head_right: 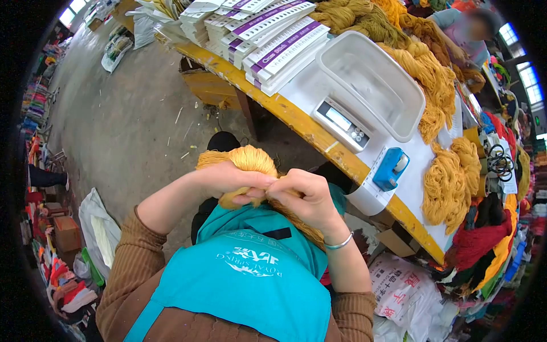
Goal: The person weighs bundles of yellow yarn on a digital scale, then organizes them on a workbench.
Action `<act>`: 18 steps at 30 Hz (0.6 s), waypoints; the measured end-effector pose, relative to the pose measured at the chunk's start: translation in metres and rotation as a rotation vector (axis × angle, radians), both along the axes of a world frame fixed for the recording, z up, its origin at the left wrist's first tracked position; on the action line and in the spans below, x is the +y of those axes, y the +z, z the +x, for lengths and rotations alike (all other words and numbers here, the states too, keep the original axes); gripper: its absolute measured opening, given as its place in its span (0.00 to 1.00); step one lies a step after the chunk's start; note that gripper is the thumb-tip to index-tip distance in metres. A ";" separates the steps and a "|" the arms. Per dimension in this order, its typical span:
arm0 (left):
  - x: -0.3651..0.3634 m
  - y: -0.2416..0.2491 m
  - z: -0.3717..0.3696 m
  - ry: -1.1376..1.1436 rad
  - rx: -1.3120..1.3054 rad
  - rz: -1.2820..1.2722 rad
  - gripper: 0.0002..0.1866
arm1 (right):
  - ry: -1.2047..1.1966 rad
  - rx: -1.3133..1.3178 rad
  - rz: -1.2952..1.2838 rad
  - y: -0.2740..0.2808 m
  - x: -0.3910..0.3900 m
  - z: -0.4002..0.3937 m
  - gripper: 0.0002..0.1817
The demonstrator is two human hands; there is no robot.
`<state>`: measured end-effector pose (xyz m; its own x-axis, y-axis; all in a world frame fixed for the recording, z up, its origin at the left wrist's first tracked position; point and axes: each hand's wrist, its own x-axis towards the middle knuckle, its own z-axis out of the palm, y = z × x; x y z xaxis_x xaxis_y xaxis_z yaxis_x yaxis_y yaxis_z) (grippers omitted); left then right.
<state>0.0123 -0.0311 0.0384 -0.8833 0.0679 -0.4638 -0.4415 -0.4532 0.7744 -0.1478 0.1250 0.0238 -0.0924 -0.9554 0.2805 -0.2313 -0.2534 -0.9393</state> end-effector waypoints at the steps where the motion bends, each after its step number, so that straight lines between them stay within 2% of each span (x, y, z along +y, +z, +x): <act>1: 0.005 0.000 -0.001 0.057 0.059 -0.094 0.12 | -0.081 -0.060 0.016 -0.004 0.002 0.002 0.06; 3: 0.020 0.004 -0.006 0.244 0.204 -0.277 0.12 | -0.214 -0.375 0.083 -0.008 0.004 0.015 0.05; 4: 0.025 0.005 -0.004 0.309 0.231 -0.305 0.12 | -0.279 -0.448 0.038 -0.012 0.002 0.021 0.04; 5: 0.027 0.006 -0.003 0.309 0.231 -0.307 0.12 | -0.279 -0.449 0.037 -0.010 0.002 0.023 0.04; 7: 0.032 0.007 -0.002 0.368 0.295 -0.385 0.12 | -0.314 -0.802 0.137 -0.004 0.003 0.026 0.05; 9: 0.035 -0.002 -0.004 0.399 0.305 -0.380 0.12 | -0.380 -0.773 0.113 -0.005 0.000 0.032 0.05; 12: 0.033 -0.002 -0.003 0.388 0.276 -0.457 0.11 | -0.335 -0.805 0.130 -0.002 0.002 0.038 0.03; 14: 0.032 0.005 -0.004 0.393 0.254 -0.412 0.10 | -0.298 -0.906 0.067 0.003 0.005 0.043 0.22; 15: 0.033 0.006 -0.007 0.389 0.245 -0.385 0.10 | -0.289 -0.874 0.079 0.004 0.008 0.040 0.30; 16: 0.040 0.004 -0.006 0.492 0.229 -0.446 0.08 | -0.375 -0.745 0.040 -0.002 0.013 0.036 0.29; 17: 0.041 0.004 -0.006 0.497 0.217 -0.430 0.07 | -0.459 -0.613 0.003 -0.009 0.017 0.031 0.28; 18: 0.039 0.004 -0.005 0.502 0.205 -0.415 0.07 | -0.528 -0.406 0.062 -0.005 0.028 0.019 0.21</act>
